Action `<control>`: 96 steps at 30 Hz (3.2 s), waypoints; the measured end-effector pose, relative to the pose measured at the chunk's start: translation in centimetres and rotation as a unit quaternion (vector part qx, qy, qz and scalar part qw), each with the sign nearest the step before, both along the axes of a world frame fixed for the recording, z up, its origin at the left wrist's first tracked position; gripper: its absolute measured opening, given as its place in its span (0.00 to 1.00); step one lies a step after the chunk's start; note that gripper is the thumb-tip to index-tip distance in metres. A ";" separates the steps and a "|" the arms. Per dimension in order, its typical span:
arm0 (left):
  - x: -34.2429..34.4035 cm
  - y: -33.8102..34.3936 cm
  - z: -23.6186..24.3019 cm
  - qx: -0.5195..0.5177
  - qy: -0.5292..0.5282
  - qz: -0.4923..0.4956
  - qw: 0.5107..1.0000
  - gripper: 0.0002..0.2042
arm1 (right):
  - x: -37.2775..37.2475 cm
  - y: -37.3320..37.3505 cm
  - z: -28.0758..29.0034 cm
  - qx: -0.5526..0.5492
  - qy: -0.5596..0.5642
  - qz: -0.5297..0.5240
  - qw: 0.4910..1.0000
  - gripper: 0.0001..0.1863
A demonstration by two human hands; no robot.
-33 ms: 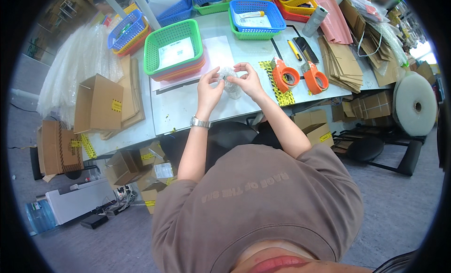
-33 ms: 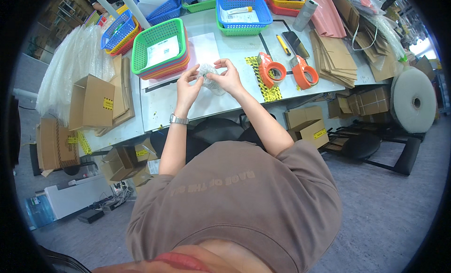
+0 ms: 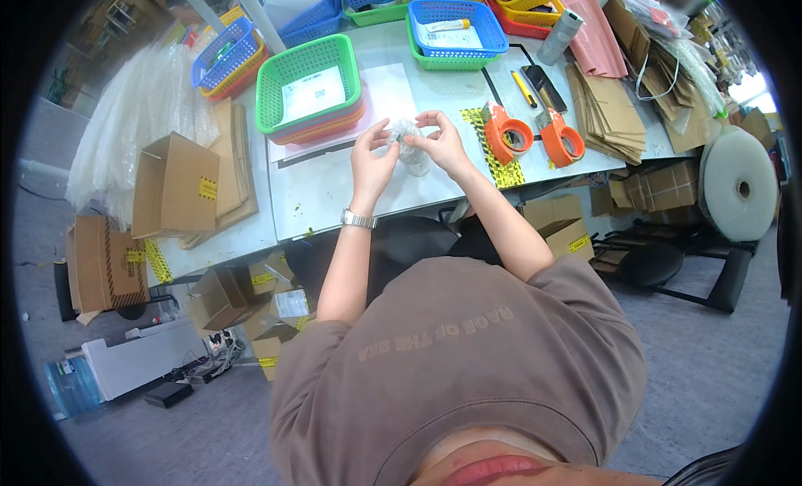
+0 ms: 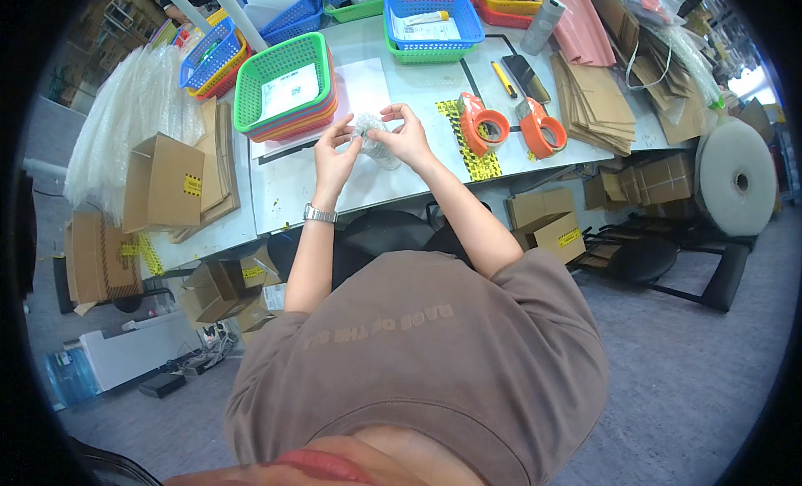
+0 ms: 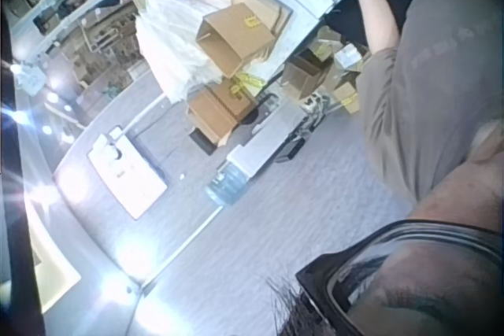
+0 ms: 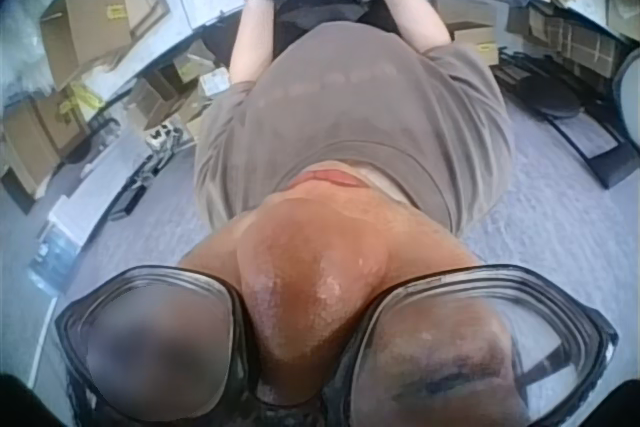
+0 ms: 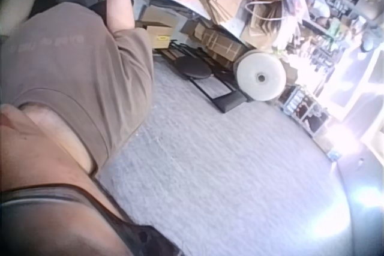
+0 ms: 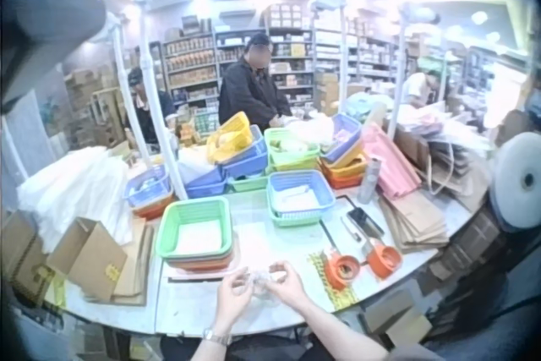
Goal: The person wraps a small green bottle in bubble wrap and secures it with tape. They place the wrapped bottle into a cardboard box, close the box, and seal it with yellow tape. Finally, they affix a shipping label to the sealed box.
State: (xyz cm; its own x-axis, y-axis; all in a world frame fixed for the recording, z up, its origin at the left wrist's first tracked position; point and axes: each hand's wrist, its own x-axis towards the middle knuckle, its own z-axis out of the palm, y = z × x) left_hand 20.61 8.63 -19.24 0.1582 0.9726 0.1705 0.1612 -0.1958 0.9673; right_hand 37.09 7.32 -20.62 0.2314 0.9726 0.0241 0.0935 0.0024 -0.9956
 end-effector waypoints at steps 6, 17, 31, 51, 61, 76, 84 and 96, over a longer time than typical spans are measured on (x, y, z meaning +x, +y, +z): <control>0.5 -2.2 0.8 0.018 -0.060 -0.014 0.998 0.15 | 1.1 0.6 0.6 -0.028 0.030 0.032 0.999 0.25; -0.4 -0.5 0.5 0.274 0.202 -0.009 0.940 0.09 | 4.1 0.6 1.3 0.077 -0.020 0.217 0.973 0.29; -1.2 0.1 2.2 0.228 0.124 -0.151 0.954 0.20 | 4.8 -1.5 1.4 0.191 -0.155 0.164 0.955 0.20; 6.5 -5.0 -1.2 0.379 0.127 -0.084 0.913 0.14 | 10.3 0.3 -3.7 -0.318 -0.556 -0.106 0.761 0.60; 7.2 -7.2 -2.7 0.449 0.237 -0.108 0.854 0.14 | 20.2 -5.9 -0.7 0.062 -0.045 -0.095 0.993 0.31; 7.4 -7.0 -3.6 0.498 0.266 -0.069 0.823 0.15 | 14.7 -8.8 9.1 -0.173 -0.069 0.099 0.978 0.26; 7.1 -6.9 -3.4 0.496 0.273 -0.063 0.822 0.15 | 12.7 -7.4 10.3 -0.272 -0.262 0.150 0.914 0.30; 6.4 -3.6 -5.6 0.239 0.140 -0.180 0.944 0.36 | 12.0 -8.1 9.0 -0.198 -0.344 0.198 0.896 0.33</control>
